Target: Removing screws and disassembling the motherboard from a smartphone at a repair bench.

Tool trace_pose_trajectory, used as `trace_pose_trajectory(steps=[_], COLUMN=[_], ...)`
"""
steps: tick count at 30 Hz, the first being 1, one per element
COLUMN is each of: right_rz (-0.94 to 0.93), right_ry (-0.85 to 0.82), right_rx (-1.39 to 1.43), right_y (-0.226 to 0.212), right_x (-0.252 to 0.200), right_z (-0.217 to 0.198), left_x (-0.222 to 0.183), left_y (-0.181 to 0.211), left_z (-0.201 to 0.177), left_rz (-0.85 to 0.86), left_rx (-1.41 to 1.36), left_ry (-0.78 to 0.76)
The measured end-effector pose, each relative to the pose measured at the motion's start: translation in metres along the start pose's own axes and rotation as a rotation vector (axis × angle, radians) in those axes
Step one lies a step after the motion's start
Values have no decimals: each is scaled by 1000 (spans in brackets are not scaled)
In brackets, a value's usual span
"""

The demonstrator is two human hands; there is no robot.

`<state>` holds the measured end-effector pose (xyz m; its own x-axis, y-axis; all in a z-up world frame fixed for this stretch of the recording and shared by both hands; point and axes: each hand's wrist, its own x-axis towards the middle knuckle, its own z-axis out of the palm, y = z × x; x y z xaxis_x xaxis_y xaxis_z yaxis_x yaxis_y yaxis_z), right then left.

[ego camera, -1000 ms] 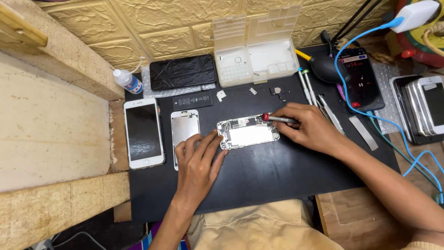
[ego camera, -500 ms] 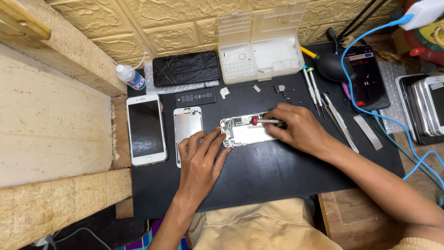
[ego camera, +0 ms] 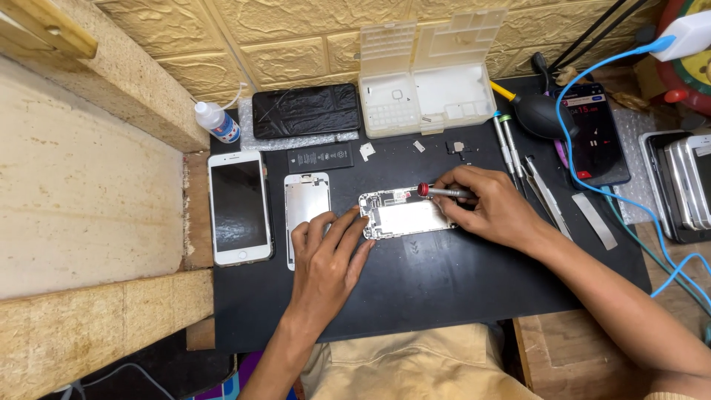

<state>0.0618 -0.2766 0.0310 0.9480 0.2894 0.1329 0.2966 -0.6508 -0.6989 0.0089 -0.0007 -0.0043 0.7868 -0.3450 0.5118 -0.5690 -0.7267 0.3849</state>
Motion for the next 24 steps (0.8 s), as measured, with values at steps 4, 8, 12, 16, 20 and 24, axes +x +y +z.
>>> trace_pose_trajectory(steps=[4, 8, 12, 16, 20, 24], right_rz=[-48, -57, -27, 63, 73, -5], right_ry=[-39, -33, -3, 40, 7, 25], right_rx=[-42, -79, 3, 201, 369, 33], right_y=[-9, -2, -10, 15, -10, -16], right_x=[3, 4, 6, 1, 12, 13], right_z=[-1, 2, 0, 5, -6, -15], left_x=[0, 0, -1, 1, 1, 0], left_y=[0, -1, -2, 0, 0, -1], left_z=[0, 1, 1, -3, -4, -3], left_rz=[-4, -1, -2, -12, -23, -29], left_rx=[0, 3, -8, -16, -25, -23], left_ry=[0, 0, -2, -5, -12, 0])
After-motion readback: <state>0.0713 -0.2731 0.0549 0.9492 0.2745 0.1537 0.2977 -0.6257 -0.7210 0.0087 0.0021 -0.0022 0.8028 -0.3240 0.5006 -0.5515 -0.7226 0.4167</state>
